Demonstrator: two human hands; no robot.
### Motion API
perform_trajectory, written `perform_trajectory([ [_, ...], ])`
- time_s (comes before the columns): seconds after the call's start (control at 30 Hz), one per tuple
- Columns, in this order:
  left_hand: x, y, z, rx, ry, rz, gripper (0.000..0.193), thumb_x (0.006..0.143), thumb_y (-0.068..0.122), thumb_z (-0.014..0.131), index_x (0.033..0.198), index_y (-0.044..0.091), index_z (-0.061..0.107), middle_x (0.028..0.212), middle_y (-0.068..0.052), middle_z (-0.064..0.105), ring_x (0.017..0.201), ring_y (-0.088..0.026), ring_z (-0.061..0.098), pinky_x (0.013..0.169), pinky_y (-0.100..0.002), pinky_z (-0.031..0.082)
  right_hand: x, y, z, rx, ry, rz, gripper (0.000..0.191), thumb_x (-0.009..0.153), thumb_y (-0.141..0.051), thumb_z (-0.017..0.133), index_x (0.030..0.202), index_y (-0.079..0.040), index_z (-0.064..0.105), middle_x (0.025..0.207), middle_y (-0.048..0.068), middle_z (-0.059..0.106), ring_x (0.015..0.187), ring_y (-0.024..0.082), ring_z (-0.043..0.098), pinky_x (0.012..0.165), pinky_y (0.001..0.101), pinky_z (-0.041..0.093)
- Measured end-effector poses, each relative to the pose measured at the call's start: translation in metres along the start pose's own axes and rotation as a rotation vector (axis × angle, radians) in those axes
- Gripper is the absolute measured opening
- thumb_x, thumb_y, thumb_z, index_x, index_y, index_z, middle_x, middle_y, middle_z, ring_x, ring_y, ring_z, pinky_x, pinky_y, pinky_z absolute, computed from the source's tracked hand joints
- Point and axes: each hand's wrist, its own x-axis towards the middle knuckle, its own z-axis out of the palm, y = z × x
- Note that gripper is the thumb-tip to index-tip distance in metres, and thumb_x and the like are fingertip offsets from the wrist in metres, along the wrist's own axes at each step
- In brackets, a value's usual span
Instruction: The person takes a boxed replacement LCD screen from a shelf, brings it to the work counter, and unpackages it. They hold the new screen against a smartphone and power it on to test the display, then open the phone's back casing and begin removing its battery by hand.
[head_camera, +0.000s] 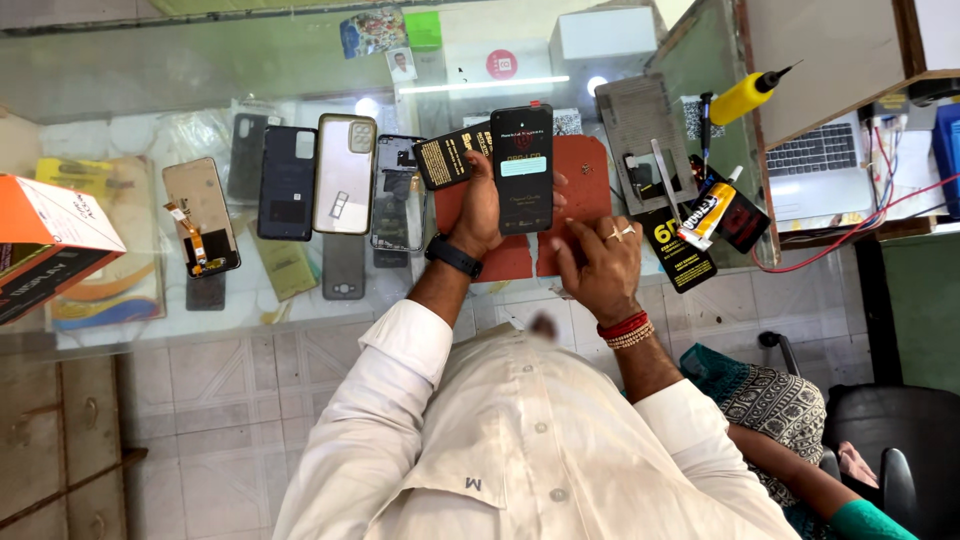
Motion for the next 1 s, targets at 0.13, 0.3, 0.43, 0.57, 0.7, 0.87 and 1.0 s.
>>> perform_trajectory([
  [0.13, 0.000, -0.001, -0.001, 0.050, 0.017, 0.018, 0.109, 0.084, 0.090, 0.038, 0.138, -0.004, 0.053, 0.118, -0.027, 0.069, 0.098, -0.037, 0.073, 0.083, -0.047, 0.063, -0.002, -0.004, -0.009, 0.108, -0.075, -0.162, 0.037, 0.092, -0.034, 0.078, 0.109, -0.001, 0.075, 0.107, 0.013, 0.068, 0.106, 0.029, 0.062, 0.091, 0.0462, 0.047],
  [0.3, 0.005, -0.001, -0.002, 0.001, -0.010, 0.011, 0.106, 0.084, 0.089, 0.038, 0.140, 0.000, 0.051, 0.120, -0.027, 0.068, 0.099, -0.039, 0.074, 0.084, -0.048, 0.064, -0.018, -0.018, -0.022, 0.121, -0.266, -0.267, 0.057, 0.090, -0.046, 0.072, 0.125, -0.001, 0.067, 0.137, 0.017, 0.063, 0.135, 0.034, 0.054, 0.117, 0.0516, 0.039],
  [0.43, 0.005, -0.002, -0.003, -0.027, -0.023, -0.018, 0.108, 0.083, 0.090, 0.037, 0.139, -0.002, 0.053, 0.123, -0.027, 0.068, 0.101, -0.038, 0.074, 0.084, -0.048, 0.063, -0.030, -0.015, -0.027, 0.047, -0.411, -0.248, 0.074, 0.091, -0.056, 0.061, 0.142, -0.002, 0.059, 0.151, 0.013, 0.055, 0.145, 0.029, 0.045, 0.125, 0.0514, 0.028],
  [0.57, 0.005, -0.001, -0.003, -0.022, -0.014, -0.018, 0.108, 0.084, 0.089, 0.036, 0.138, -0.002, 0.054, 0.121, -0.028, 0.068, 0.100, -0.038, 0.074, 0.087, -0.050, 0.064, -0.037, -0.003, -0.027, -0.027, -0.429, -0.245, 0.083, 0.092, -0.066, 0.050, 0.145, -0.003, 0.056, 0.155, 0.012, 0.052, 0.148, 0.029, 0.042, 0.127, 0.0517, 0.023],
  [0.7, 0.004, -0.001, -0.001, 0.011, -0.005, -0.002, 0.109, 0.084, 0.090, 0.035, 0.137, -0.003, 0.054, 0.120, -0.028, 0.068, 0.100, -0.038, 0.074, 0.087, -0.050, 0.064, -0.045, 0.008, -0.027, -0.046, -0.418, -0.230, 0.086, 0.092, -0.070, 0.046, 0.145, -0.004, 0.056, 0.155, 0.012, 0.051, 0.150, 0.027, 0.039, 0.127, 0.0566, 0.020],
  [0.87, 0.004, -0.001, -0.001, -0.005, -0.029, 0.014, 0.109, 0.085, 0.089, 0.033, 0.136, -0.005, 0.055, 0.119, -0.028, 0.069, 0.100, -0.037, 0.074, 0.087, -0.049, 0.063, -0.044, 0.018, -0.024, -0.121, -0.365, -0.160, 0.090, 0.093, -0.072, 0.038, 0.146, -0.001, 0.056, 0.158, 0.015, 0.048, 0.152, 0.031, 0.034, 0.126, 0.0621, 0.011],
  [1.0, 0.007, -0.002, -0.001, -0.050, -0.044, 0.007, 0.108, 0.086, 0.088, 0.032, 0.136, -0.005, 0.055, 0.119, -0.026, 0.069, 0.102, -0.037, 0.074, 0.090, -0.048, 0.063, -0.037, 0.023, -0.026, -0.120, -0.266, -0.019, 0.087, 0.102, -0.068, 0.035, 0.146, 0.005, 0.055, 0.156, 0.022, 0.050, 0.152, 0.037, 0.038, 0.127, 0.0607, 0.016],
])
